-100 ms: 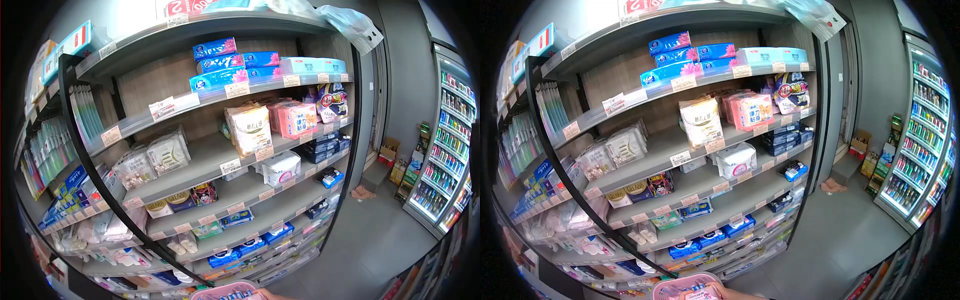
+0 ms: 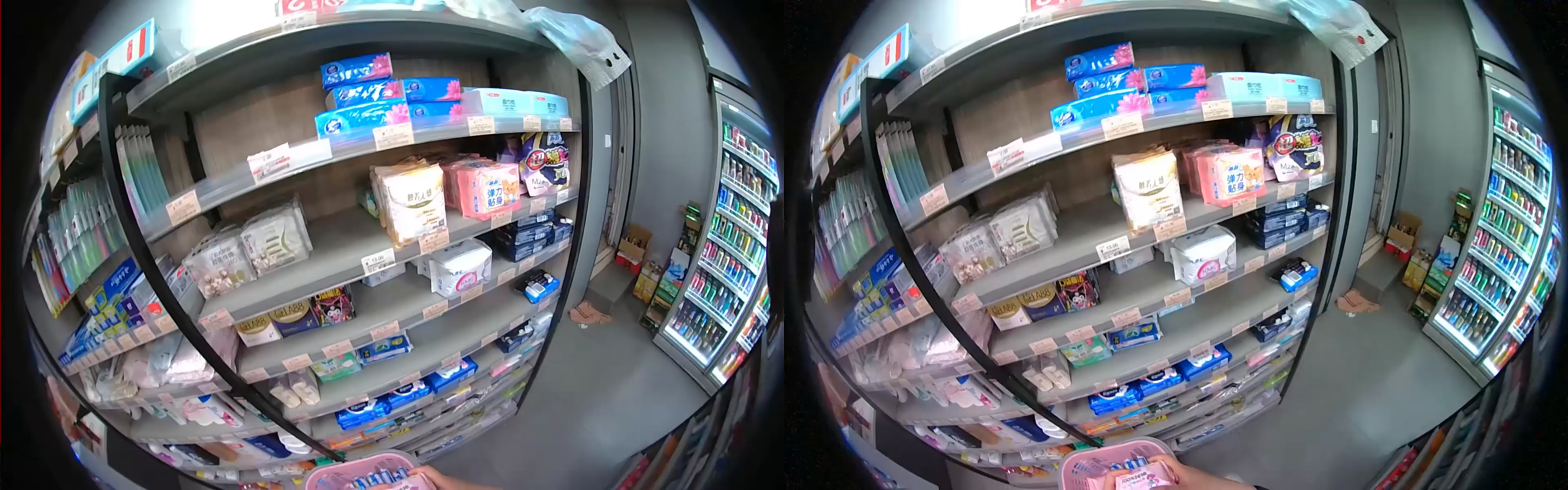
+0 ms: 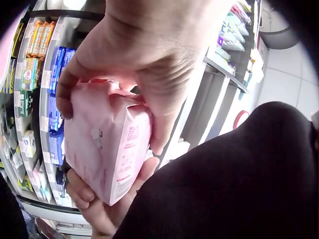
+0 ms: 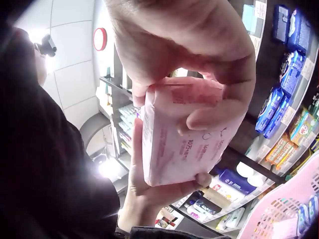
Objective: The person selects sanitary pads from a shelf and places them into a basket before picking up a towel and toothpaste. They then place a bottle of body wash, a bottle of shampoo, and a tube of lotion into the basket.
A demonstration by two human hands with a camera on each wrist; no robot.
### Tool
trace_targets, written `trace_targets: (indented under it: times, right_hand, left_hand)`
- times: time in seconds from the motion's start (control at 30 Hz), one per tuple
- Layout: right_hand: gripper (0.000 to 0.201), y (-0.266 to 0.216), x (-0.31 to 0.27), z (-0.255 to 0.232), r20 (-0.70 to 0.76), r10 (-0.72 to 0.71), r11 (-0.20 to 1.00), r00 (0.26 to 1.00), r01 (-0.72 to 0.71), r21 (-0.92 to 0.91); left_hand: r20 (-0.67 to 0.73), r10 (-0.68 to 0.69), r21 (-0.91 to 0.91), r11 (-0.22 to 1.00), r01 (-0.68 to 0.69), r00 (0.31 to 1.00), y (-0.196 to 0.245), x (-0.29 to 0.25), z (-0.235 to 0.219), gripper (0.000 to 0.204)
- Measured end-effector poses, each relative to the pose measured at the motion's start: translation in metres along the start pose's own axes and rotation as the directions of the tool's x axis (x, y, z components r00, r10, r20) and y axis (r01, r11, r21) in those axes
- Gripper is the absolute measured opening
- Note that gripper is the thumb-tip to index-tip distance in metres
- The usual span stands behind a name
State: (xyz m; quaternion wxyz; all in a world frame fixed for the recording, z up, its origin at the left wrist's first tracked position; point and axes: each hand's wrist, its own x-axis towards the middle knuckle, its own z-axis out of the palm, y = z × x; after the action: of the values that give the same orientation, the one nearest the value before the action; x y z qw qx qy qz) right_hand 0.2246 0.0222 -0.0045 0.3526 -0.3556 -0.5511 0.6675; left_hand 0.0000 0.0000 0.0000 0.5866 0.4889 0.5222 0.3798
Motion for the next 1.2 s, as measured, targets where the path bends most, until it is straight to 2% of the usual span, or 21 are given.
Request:
trace_targets:
  times: [0.07,0.1,0.13,0.2,0.27,0.3,0.33,0.4,0.47,0.73,0.83,0.9,0.93,1.0,1.03,1.1,1.2]
  right_hand:
    - [0.088,-0.002,0.004,0.008,0.018,-0.042,0.999,0.999,0.042,-0.002]
    - [0.063,-0.010,0.005,0.023,-0.153,-0.213,0.977,0.965,0.208,-0.047]
    - [0.063,-0.006,0.004,0.022,-0.145,-0.180,0.984,0.973,0.176,-0.039]
    - [0.075,0.009,0.008,0.015,-0.018,-0.073,0.995,0.997,0.071,-0.066]
    - [0.078,0.013,0.007,0.021,-0.066,-0.152,0.988,0.986,0.149,-0.037]
    - [0.080,0.009,0.006,0.024,-0.087,-0.106,0.994,0.990,0.105,-0.017]
    - [0.081,0.000,0.004,0.027,-0.102,-0.059,0.994,0.993,0.068,0.087]
    - [0.084,0.004,0.007,0.026,-0.138,-0.210,0.970,0.968,0.189,-0.149]
    - [0.087,-0.016,0.001,0.036,-0.149,-0.098,0.991,0.984,0.084,-0.102]
    - [0.089,-0.016,0.007,0.035,-0.134,-0.117,0.985,0.984,0.098,-0.146]
    - [0.094,-0.014,0.009,0.030,-0.101,-0.081,0.989,0.992,0.067,-0.130]
    - [0.091,-0.004,0.012,0.026,-0.099,-0.075,0.997,0.992,0.076,0.003]
    - [0.091,-0.003,0.013,0.024,-0.107,-0.081,0.997,0.991,0.081,-0.002]
    - [0.085,-0.002,0.014,0.018,-0.102,-0.011,0.985,0.995,0.028,0.170]
    - [0.085,-0.001,0.014,0.015,-0.115,-0.016,0.985,0.993,0.035,0.168]
    - [0.077,0.002,0.013,0.007,-0.088,0.053,0.991,0.995,-0.041,0.130]
    - [0.074,0.012,0.013,-0.007,-0.080,0.025,0.992,0.996,-0.015,0.122]
  left_hand:
    - [0.032,0.213,0.308,0.927,-0.212,0.977,-0.005,0.003,-0.013,0.059]
    - [0.020,0.192,0.301,0.935,-0.189,0.981,-0.007,0.005,-0.018,0.059]
    - [0.063,0.180,0.193,0.963,-0.189,0.982,-0.010,0.009,-0.020,0.065]
    - [0.143,0.165,-0.030,0.986,-0.162,0.976,-0.014,0.016,-0.025,0.076]
    - [0.213,0.178,-0.254,0.959,-0.122,0.961,-0.012,0.015,-0.024,0.088]
    - [0.171,0.186,-0.375,0.920,-0.110,0.967,-0.005,0.010,-0.019,0.096]
    - [0.150,0.206,-0.382,0.914,-0.135,0.967,-0.003,0.009,-0.019,0.100]
    - [0.108,0.203,-0.374,0.915,-0.150,0.973,-0.001,0.008,-0.022,0.109]
    - [0.147,0.240,-0.285,0.939,-0.192,0.960,0.006,0.002,-0.028,0.112]
    - [0.115,0.213,-0.336,0.928,-0.164,0.970,0.006,0.003,-0.031,0.110]
    - [0.111,0.219,-0.333,0.927,-0.171,0.969,0.007,0.006,-0.028,0.107]
    - [0.081,0.176,-0.349,0.927,-0.137,0.981,0.010,0.009,-0.026,0.105]
    - [0.090,0.182,-0.350,0.926,-0.140,0.979,0.011,0.010,-0.025,0.105]
    - [0.069,0.148,-0.414,0.904,-0.106,0.987,0.013,0.012,-0.021,0.105]
    - [0.072,0.132,-0.414,0.906,-0.091,0.989,0.014,0.014,-0.019,0.104]
    - [0.087,0.133,-0.408,0.909,-0.086,0.987,0.013,0.019,-0.015,0.103]
    - [0.090,0.108,-0.396,0.916,-0.064,0.990,0.015,0.026,-0.004,0.100]
